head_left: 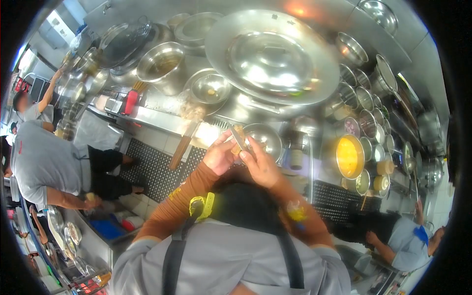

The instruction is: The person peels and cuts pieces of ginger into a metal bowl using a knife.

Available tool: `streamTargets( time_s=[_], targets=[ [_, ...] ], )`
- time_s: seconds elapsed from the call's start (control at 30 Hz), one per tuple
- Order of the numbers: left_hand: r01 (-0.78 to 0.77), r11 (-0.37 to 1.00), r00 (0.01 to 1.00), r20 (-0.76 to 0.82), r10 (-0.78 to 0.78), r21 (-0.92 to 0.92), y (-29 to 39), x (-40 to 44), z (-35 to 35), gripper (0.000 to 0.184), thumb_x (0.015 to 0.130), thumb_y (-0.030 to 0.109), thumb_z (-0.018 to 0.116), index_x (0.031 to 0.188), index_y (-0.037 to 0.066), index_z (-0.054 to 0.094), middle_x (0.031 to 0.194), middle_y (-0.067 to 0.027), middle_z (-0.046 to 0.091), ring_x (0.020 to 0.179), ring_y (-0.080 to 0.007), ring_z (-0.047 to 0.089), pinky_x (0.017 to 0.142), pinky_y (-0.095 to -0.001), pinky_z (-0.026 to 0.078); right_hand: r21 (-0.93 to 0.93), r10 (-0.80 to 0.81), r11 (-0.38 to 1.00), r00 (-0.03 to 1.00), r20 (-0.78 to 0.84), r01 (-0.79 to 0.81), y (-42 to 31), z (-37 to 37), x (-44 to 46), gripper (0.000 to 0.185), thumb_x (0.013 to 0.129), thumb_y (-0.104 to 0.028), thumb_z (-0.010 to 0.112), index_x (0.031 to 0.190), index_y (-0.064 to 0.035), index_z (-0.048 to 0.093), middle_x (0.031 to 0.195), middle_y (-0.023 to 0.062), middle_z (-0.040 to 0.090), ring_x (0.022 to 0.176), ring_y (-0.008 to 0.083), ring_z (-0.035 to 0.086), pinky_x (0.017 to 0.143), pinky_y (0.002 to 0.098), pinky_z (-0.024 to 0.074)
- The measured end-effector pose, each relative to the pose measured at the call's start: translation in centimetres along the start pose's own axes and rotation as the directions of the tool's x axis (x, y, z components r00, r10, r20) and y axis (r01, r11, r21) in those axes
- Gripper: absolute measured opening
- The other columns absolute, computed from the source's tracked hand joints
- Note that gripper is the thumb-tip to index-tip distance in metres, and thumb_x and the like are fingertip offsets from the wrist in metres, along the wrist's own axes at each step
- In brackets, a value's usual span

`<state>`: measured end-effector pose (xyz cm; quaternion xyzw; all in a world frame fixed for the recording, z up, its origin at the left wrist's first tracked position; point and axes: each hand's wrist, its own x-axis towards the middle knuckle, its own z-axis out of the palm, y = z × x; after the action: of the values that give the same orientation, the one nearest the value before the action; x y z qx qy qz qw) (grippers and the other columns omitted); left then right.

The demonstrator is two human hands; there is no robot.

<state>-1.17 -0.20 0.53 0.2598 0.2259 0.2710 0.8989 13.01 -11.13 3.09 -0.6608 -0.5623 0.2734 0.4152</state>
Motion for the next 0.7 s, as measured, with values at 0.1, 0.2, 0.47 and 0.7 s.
streamTargets(
  time_s=[0.1, 0.2, 0.47, 0.7],
  targets=[
    [0.038, 0.999, 0.999, 0.016, -0.038, 0.002, -0.2, -0.5, 0.4, 0.039, 0.098, 0.016, 0.053, 0.136, 0.008, 0.046, 0.125, -0.0058, 0.058, 0.111, -0.0192, 0.057, 0.091, -0.0348, 0.049, 0.023, 0.057, 0.998, 0.998, 0.031, -0.058, -0.1, -0.3, -0.1, 0.062, 0.098, -0.036, 0.052, 0.141, 0.0065, 0.038, 0.119, 0.0340, 0.058, 0.108, 0.0457, 0.061, 0.092, 0.0449, 0.0485],
    [0.059, 0.998, 0.998, 0.036, -0.058, -0.028, -0.8, -0.7, 0.1, 0.040, 0.098, 0.015, 0.053, 0.136, 0.008, 0.046, 0.125, -0.0058, 0.058, 0.112, -0.0184, 0.056, 0.092, -0.0344, 0.048, 0.080, 0.116, 0.989, 0.991, 0.064, -0.121, 0.3, -0.4, -0.2, 0.062, 0.098, -0.036, 0.052, 0.141, 0.0061, 0.038, 0.118, 0.0339, 0.059, 0.107, 0.0456, 0.061, 0.091, 0.0449, 0.0487],
    [0.155, 0.986, 0.984, 0.075, -0.160, 0.061, -2.3, -1.8, 0.2, 0.042, 0.095, 0.018, 0.058, 0.134, 0.008, 0.048, 0.119, -0.0032, 0.060, 0.104, -0.0140, 0.058, 0.080, -0.0273, 0.046, 0.117, 0.176, 0.977, 0.983, 0.041, -0.180, 1.6, -0.6, 0.1, 0.061, 0.098, -0.036, 0.052, 0.141, 0.0059, 0.038, 0.110, 0.0315, 0.063, 0.098, 0.0439, 0.065, 0.083, 0.0433, 0.0513],
    [0.077, 0.997, 0.997, -0.013, -0.076, 0.020, -0.8, -0.5, -0.1, 0.040, 0.096, 0.022, 0.055, 0.133, 0.008, 0.049, 0.119, -0.0021, 0.060, 0.102, -0.0132, 0.057, 0.080, -0.0266, 0.046, -0.028, 0.015, 0.999, 1.000, 0.010, -0.015, 0.9, -0.1, -0.4, 0.065, 0.097, -0.037, 0.053, 0.142, 0.0069, 0.035, 0.115, 0.0330, 0.061, 0.102, 0.0428, 0.065, 0.088, 0.0441, 0.0502]
  ],
)
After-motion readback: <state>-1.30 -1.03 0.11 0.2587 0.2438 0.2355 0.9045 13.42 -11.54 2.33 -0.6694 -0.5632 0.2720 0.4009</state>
